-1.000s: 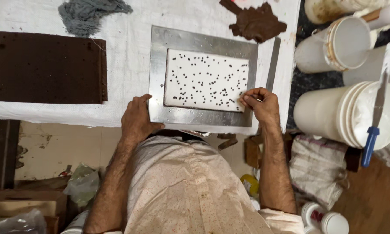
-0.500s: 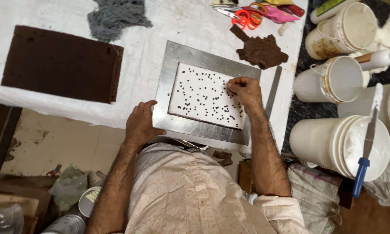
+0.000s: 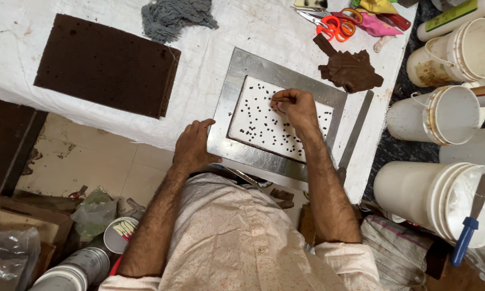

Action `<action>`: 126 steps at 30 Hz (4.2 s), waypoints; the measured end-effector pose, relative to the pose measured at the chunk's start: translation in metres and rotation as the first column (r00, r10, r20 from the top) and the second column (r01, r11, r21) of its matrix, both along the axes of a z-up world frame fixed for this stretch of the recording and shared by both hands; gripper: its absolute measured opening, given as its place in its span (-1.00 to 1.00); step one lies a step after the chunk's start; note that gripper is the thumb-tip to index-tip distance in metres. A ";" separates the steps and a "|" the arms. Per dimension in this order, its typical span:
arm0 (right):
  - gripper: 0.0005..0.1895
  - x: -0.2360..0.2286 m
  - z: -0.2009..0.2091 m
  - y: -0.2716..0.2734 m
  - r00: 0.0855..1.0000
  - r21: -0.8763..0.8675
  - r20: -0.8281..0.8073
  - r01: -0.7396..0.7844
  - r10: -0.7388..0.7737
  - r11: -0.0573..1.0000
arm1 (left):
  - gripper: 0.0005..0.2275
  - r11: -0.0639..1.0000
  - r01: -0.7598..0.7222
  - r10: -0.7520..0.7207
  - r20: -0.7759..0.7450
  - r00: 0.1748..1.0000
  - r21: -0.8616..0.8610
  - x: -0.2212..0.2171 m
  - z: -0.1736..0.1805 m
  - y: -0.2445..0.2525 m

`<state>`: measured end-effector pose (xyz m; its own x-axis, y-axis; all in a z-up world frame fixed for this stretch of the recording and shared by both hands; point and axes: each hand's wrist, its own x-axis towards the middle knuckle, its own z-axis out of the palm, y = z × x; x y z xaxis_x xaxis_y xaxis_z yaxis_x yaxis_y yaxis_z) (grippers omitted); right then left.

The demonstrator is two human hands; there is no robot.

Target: The person places small black objects onto a white rectangular surface inside a metal frame, then covers it with a dark brown sheet. They pour a clear liquid over the sheet and spread it with their hand. Finally, they scoop a white paste from a bucket and spread it evenly over the surface using a metal spatula.

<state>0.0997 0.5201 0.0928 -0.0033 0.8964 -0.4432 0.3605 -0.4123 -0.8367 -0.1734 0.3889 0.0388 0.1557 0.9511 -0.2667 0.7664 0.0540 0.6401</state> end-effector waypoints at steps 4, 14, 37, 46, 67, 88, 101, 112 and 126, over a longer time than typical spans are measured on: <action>-0.88 -0.020 0.004 -0.004 0.990 -0.024 0.142 -0.021 0.024 1.000 | 0.00 1.000 0.007 -0.007 -0.013 1.000 -0.026 0.000 -0.001 0.000; -0.67 -0.046 -0.006 -0.040 0.942 -0.023 0.187 -0.279 0.278 0.960 | 0.00 0.995 0.028 -0.034 -0.057 0.998 -0.094 0.001 0.001 0.003; -0.78 0.026 0.018 -0.084 0.954 0.187 0.299 -0.079 0.020 0.979 | -0.02 0.997 0.000 -0.004 -0.039 0.999 -0.081 0.002 0.012 0.004; -0.86 0.024 0.012 -0.104 0.914 0.385 0.399 -0.097 -0.070 0.918 | 0.01 0.993 0.020 -0.027 -0.055 0.998 -0.112 0.003 0.012 0.005; -0.76 -0.044 0.033 -0.090 0.765 0.388 0.643 -0.325 -0.001 0.862 | -0.03 0.978 0.013 0.060 0.344 0.937 -0.208 -0.032 0.018 -0.012; -0.89 -0.160 0.003 -0.081 0.369 0.074 0.928 -0.331 0.056 0.941 | -0.37 0.984 0.178 -0.152 0.467 0.871 -0.011 -0.123 0.005 -0.016; -0.82 -0.053 0.014 -0.087 0.597 0.451 0.669 0.148 -0.443 0.880 | -0.72 0.780 -0.384 0.209 0.372 0.905 0.494 -0.213 0.031 0.060; -0.79 -0.151 -0.013 -0.069 0.923 0.358 0.366 -0.023 -0.117 0.934 | -0.21 0.787 -0.617 0.609 0.164 0.776 -0.006 -0.294 0.003 0.118; -0.22 -0.321 -0.003 -0.014 0.946 -0.474 -0.123 0.208 -0.299 0.855 | -0.39 0.652 -0.664 0.758 0.295 0.581 -0.367 -0.309 0.058 0.133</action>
